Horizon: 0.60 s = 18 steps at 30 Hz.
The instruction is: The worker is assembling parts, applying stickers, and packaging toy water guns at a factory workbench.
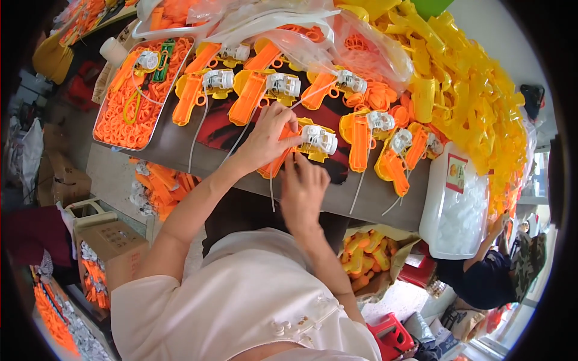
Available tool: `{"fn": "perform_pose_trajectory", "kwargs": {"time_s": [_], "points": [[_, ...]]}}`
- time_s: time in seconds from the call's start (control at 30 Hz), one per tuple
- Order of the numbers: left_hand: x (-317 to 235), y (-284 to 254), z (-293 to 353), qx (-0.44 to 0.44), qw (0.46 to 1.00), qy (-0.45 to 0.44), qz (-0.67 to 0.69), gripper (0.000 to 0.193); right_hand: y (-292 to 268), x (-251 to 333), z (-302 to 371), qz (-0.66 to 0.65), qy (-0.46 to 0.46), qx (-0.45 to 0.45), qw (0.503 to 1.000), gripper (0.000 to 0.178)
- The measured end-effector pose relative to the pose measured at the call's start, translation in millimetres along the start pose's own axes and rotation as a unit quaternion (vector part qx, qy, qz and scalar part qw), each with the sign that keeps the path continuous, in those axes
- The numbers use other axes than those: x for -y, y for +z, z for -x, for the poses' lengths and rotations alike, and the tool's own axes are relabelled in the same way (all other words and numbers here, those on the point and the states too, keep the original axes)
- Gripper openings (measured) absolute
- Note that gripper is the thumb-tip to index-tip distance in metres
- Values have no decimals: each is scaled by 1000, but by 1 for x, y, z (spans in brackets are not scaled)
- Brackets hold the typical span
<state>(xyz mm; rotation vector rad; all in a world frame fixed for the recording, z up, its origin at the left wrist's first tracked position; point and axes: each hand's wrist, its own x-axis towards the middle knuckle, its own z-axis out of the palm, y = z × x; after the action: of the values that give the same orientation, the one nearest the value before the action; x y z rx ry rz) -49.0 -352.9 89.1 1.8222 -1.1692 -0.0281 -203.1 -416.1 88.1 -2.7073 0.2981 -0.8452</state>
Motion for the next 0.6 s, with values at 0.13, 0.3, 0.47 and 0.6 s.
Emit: {"fn": "perform_pose_trajectory", "kwargs": {"time_s": [0.13, 0.3, 0.47, 0.6], "points": [[-34, -3, 1, -60, 973, 65, -214, 16, -39, -31, -26, -36, 72, -100, 992, 30], [-49, 10, 20, -74, 970, 56, -224, 12, -9, -61, -53, -157, 21, 11, 987, 38], [-45, 20, 41, -25, 976, 83, -200, 22, 3, -61, -35, -102, 47, -23, 993, 39], [-38, -3, 58, 4, 983, 94, -158, 37, 4, -46, -27, -48, 32, -41, 997, 35]]}}
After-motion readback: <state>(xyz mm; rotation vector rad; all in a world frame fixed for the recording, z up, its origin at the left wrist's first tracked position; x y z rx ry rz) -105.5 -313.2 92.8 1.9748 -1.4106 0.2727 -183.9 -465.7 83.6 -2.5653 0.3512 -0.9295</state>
